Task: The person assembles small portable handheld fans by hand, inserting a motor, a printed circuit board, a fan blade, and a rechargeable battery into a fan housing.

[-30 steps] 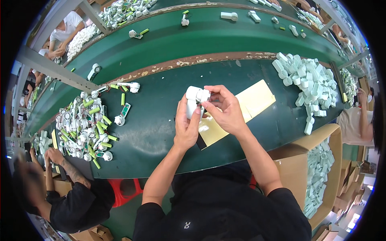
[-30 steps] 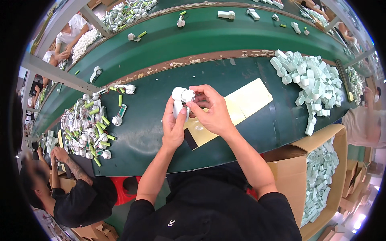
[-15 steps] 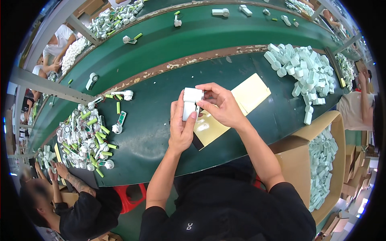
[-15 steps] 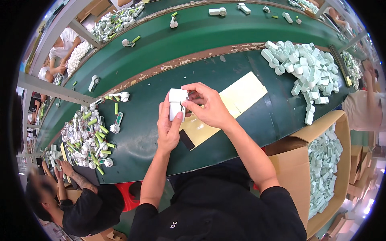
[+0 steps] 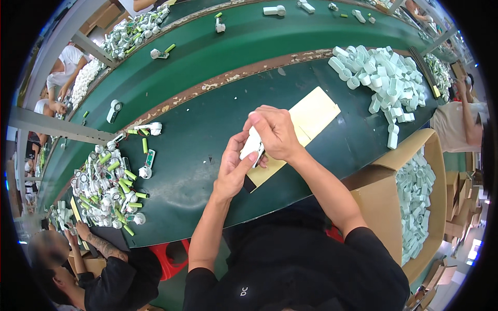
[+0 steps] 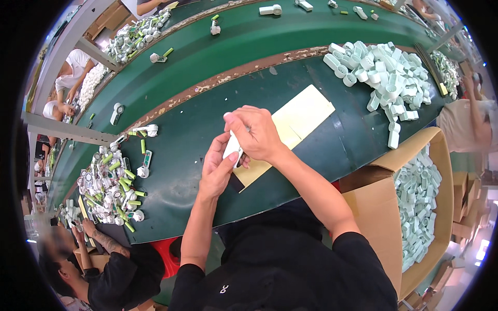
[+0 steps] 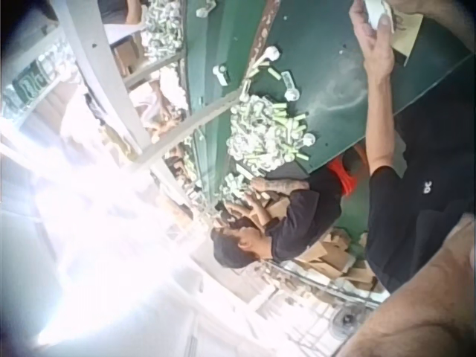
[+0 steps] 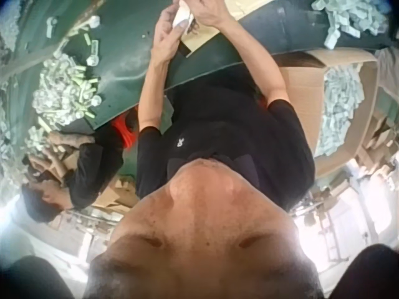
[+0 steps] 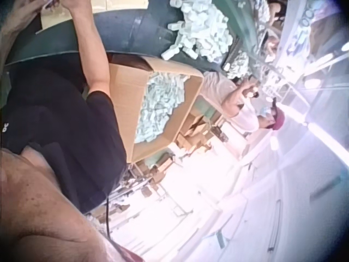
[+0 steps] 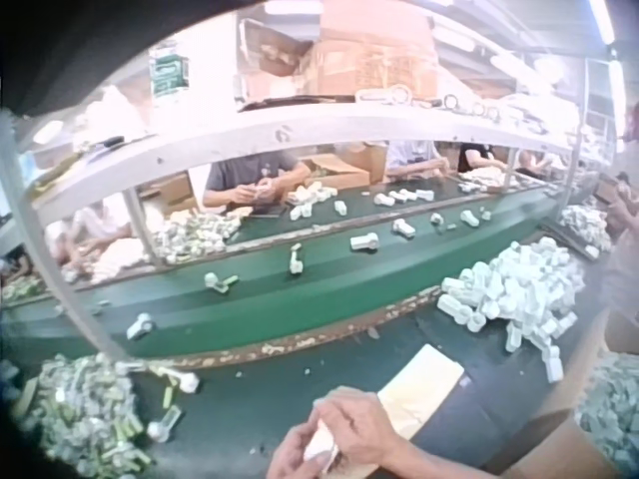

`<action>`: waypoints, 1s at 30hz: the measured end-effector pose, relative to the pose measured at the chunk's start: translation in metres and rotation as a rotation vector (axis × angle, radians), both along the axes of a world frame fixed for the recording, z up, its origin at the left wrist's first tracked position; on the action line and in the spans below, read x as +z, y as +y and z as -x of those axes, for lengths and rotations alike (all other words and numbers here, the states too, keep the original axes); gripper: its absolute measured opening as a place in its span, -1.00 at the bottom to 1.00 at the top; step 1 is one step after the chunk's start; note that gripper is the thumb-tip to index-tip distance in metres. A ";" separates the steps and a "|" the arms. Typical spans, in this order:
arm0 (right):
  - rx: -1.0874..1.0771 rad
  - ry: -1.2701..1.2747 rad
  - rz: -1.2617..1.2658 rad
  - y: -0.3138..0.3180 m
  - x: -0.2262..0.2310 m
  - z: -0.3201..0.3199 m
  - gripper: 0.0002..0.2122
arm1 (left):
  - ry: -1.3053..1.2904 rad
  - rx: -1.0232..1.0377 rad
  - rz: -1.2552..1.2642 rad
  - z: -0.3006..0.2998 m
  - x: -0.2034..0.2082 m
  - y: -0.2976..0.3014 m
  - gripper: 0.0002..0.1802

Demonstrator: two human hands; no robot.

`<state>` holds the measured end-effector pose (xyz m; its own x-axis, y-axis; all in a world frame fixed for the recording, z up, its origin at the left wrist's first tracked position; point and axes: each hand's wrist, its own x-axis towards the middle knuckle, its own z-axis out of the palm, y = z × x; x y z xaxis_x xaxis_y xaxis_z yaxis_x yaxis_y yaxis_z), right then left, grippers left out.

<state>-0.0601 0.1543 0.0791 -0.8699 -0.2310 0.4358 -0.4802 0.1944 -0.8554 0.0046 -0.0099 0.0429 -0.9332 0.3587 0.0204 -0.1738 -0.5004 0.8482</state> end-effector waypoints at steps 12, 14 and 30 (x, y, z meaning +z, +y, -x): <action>-0.153 -0.081 -0.274 -0.006 0.004 0.008 -0.54 | 0.436 0.354 0.793 0.001 0.007 0.006 -0.64; -0.043 -0.082 -0.436 -0.007 0.001 0.010 -0.54 | 0.233 0.234 0.676 0.003 0.001 0.002 -0.63; -0.307 -0.092 -0.026 0.006 -0.071 0.019 -0.77 | 0.040 0.446 0.323 0.047 0.009 -0.034 -0.61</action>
<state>-0.0790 0.1603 0.0085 -0.9362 0.0384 0.3493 -0.3163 0.3410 -0.8853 -0.0421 -0.0442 0.0524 -0.9969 -0.0778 0.0133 0.0310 -0.2313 0.9724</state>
